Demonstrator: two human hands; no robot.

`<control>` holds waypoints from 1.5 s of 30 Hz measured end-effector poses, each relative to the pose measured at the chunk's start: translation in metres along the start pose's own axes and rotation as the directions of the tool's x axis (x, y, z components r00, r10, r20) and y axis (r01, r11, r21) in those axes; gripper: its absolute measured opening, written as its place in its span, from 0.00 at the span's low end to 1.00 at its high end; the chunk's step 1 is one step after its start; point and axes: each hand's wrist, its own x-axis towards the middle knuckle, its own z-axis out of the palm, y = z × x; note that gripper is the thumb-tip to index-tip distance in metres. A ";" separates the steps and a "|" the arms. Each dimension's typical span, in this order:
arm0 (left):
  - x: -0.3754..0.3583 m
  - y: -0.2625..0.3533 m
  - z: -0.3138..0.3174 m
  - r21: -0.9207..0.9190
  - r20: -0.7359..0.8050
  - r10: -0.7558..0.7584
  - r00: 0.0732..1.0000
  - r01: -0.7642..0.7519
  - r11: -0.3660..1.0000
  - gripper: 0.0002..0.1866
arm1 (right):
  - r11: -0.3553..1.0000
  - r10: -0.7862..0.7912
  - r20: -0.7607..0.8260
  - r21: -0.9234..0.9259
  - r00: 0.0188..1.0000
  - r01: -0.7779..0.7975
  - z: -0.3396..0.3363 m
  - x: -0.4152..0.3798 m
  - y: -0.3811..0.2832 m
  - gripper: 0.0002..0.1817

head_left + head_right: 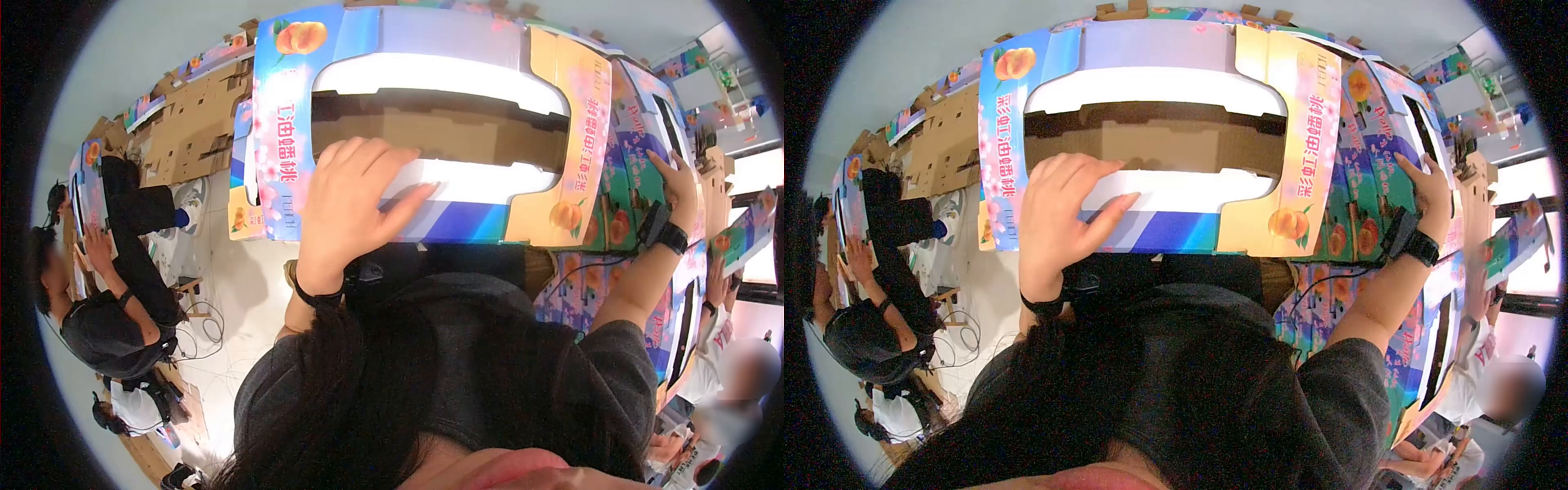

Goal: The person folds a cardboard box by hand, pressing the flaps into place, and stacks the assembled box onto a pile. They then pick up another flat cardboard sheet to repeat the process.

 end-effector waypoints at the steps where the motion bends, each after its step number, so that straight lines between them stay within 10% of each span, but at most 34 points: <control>1: 0.000 0.000 0.000 -0.004 0.001 -0.002 1.000 0.002 1.000 0.16 | 0.999 -0.002 0.011 0.034 1.000 0.002 0.003 0.005 0.007 0.60; 3: 0.000 0.001 0.000 -0.007 0.006 -0.003 1.000 0.003 1.000 0.16 | 0.995 -0.008 0.030 0.102 1.000 0.004 0.010 0.020 0.026 0.59; 6: 0.002 0.001 -0.001 0.002 0.014 0.000 1.000 0.000 1.000 0.16 | 0.791 -0.252 -0.442 -0.607 0.861 -0.080 0.000 -0.050 -0.053 0.50; 8: 0.001 0.002 -0.002 0.007 0.015 -0.005 1.000 0.005 1.000 0.15 | 0.855 -0.499 -0.618 -0.236 0.608 0.461 -0.015 -0.086 -0.092 0.34; 11: 0.002 0.001 0.001 0.010 0.011 0.004 1.000 -0.004 1.000 0.14 | 0.446 -0.787 -0.377 0.199 0.489 0.872 0.004 -0.203 -0.166 0.23; 15: 0.002 -0.001 0.002 -0.011 0.024 0.000 1.000 0.000 1.000 0.11 | 0.178 -0.968 0.195 0.092 0.158 0.980 0.042 -0.268 -0.205 0.52; 23: 0.001 -0.003 0.005 0.034 0.025 -0.030 0.999 0.030 0.999 0.07 | 0.275 -0.951 0.161 0.050 0.264 0.960 0.083 -0.263 -0.207 0.57; 33: -0.002 0.005 0.002 0.048 0.048 -0.019 0.999 0.017 0.999 0.09 | 0.095 -0.995 0.054 0.345 0.082 0.934 0.061 -0.240 -0.200 0.50; 40: -0.025 0.016 0.003 0.074 0.086 0.032 0.996 -0.038 0.996 0.17 | 0.390 -0.921 -0.134 -0.329 0.367 0.860 0.022 -0.203 -0.220 0.59; 45: -0.035 0.016 0.001 0.100 0.059 0.027 0.998 -0.032 0.994 0.18 | 0.414 -0.905 -0.233 -0.297 0.356 0.860 0.040 -0.196 -0.225 0.52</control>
